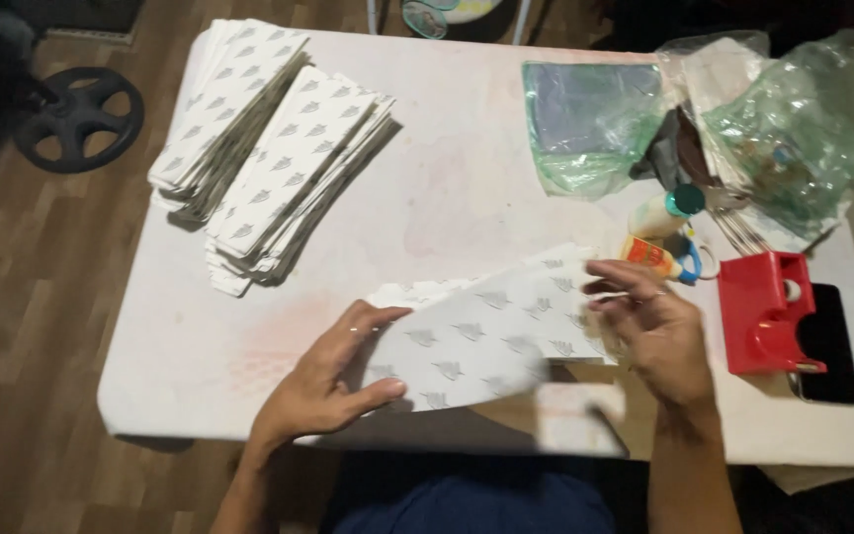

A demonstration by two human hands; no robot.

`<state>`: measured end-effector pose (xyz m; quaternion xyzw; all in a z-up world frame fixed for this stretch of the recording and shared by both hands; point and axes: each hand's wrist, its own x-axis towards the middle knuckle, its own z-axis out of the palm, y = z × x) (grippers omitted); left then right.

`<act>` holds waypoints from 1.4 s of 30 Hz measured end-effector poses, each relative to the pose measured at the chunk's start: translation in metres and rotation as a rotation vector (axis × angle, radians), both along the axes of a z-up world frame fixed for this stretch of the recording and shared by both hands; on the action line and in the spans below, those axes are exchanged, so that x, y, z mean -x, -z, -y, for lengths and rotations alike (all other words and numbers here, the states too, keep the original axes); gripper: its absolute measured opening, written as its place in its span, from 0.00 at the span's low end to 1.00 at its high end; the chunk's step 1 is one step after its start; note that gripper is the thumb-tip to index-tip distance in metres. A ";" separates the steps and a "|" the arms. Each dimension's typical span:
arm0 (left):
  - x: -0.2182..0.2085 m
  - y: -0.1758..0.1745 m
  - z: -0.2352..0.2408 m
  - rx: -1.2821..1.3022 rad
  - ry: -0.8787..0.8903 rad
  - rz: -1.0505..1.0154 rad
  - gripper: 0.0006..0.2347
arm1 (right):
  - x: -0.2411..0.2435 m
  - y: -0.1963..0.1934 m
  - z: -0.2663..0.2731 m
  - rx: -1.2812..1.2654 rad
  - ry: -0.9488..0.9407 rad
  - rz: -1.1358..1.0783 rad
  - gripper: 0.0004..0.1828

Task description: Folding printed paper sheets into a specific shape and stacking them on a table.

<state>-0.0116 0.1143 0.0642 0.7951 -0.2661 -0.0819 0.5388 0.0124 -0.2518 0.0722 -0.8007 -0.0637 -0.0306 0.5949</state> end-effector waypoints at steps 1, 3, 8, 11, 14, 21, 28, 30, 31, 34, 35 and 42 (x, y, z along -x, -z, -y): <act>-0.007 0.001 0.008 0.001 0.015 0.001 0.28 | -0.004 0.011 0.002 0.001 0.015 0.001 0.19; -0.019 0.002 0.023 0.074 0.066 0.052 0.29 | -0.013 0.033 0.004 0.067 -0.058 -0.005 0.33; -0.030 0.001 0.042 -0.025 0.101 0.014 0.41 | -0.005 0.060 0.014 -0.020 0.063 -0.196 0.14; -0.035 0.002 0.059 -0.258 0.094 0.058 0.49 | -0.006 0.052 0.020 -0.026 0.070 -0.239 0.07; -0.041 0.023 0.080 -0.573 0.078 0.219 0.50 | -0.016 0.058 0.038 0.077 0.104 -0.289 0.06; -0.043 0.006 0.107 -0.877 0.069 0.229 0.59 | -0.037 0.048 0.039 0.630 -0.101 0.398 0.35; -0.051 0.018 0.107 -1.067 0.115 0.206 0.63 | -0.045 0.008 -0.042 1.092 -0.700 0.169 0.88; -0.052 0.026 0.105 -1.083 0.109 0.243 0.59 | -0.054 0.012 -0.047 1.208 -0.747 0.114 0.85; -0.052 0.023 0.104 -1.083 0.108 0.244 0.59 | -0.055 0.011 -0.046 1.208 -0.746 0.115 0.85; -0.053 0.011 0.103 -1.033 0.124 0.165 0.56 | -0.057 0.007 -0.044 1.211 -0.764 0.158 0.78; -0.052 0.003 0.104 -1.024 0.110 0.176 0.58 | -0.057 0.007 -0.043 1.197 -0.759 0.153 0.79; -0.057 0.035 0.106 -1.056 0.102 0.201 0.55 | -0.063 0.012 -0.048 1.304 -0.716 -0.017 0.72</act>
